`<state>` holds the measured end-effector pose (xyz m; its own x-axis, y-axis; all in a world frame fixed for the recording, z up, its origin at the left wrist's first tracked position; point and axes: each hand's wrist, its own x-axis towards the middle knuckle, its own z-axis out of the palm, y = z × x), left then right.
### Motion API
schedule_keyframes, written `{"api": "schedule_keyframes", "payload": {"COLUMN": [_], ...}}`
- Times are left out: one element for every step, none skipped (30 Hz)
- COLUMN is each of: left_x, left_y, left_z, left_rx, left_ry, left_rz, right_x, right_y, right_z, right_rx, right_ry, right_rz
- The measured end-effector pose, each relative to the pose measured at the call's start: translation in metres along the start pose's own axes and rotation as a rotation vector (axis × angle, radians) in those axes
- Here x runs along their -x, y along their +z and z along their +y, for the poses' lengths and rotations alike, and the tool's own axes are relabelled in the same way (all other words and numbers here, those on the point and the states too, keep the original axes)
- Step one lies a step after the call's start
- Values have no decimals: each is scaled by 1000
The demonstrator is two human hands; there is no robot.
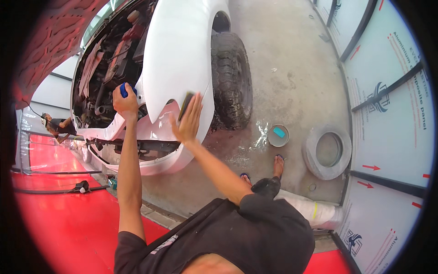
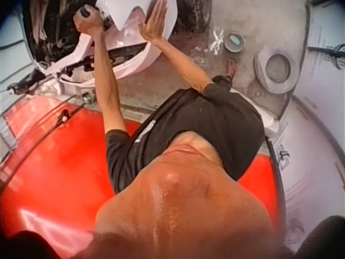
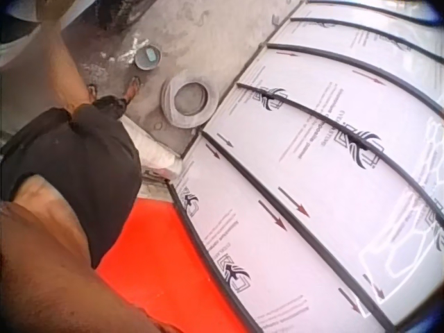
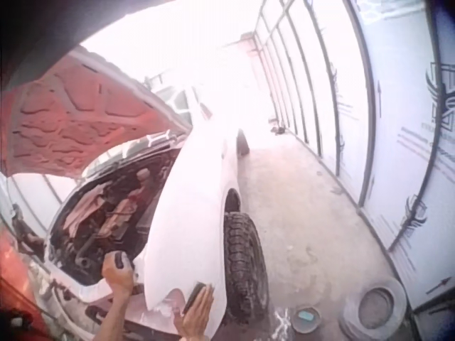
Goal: The recorder is sanding a white vehicle panel using a sanding block and water.
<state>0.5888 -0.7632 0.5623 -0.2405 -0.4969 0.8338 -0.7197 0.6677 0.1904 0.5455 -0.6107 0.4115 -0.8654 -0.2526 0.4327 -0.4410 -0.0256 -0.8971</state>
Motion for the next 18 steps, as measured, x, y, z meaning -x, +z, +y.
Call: {"api": "schedule_keyframes", "payload": {"left_x": [-1,-4,-3,-4,-4,-2,-1,1,1,0,-1,-2,-4,-3,-1,-2,-4,-1], "left_y": [0,2,4,5,4,3,2,3,2,1,0,1,2,4,6,4,2,-1], "left_z": [0,5,5,9,11,8,1,-1,-1,0,1,3,3,3,6,10,7,1], "left_rx": [4,13,9,25,42,40,32,34,33,24,23,25,32,37,36,51,61,47], "left_ry": [7,15,14,3,-8,-8,0,8,4,8,16,15,27,35,25,12,-5,-18], "left_rz": [-10,-15,-19,-18,-16,-18,-13,-14,-12,-12,-18,-18,-14,-14,-23,-15,3,8], "right_x": [-23,-60,-93,-112,-99,-80,-43,3,25,16,1,-18,-50,-76,-97,-102,-91,-58], "right_y": [4,8,4,3,3,-1,-1,-4,-8,-7,-5,-1,3,4,1,-2,-9,-16], "right_z": [6,22,23,26,26,24,16,5,-1,-1,0,2,7,8,8,7,10,10], "right_rx": [4,16,-20,-4,-3,-2,-9,4,15,11,14,18,53,55,55,45,-4,-11], "right_ry": [22,53,128,153,130,105,102,37,-29,-35,-32,-30,-34,-34,-81,-127,-198,-203], "right_rz": [8,23,-15,-42,-48,-54,-65,-57,-50,-56,-42,-30,-66,-73,-98,-129,-199,-218]}}
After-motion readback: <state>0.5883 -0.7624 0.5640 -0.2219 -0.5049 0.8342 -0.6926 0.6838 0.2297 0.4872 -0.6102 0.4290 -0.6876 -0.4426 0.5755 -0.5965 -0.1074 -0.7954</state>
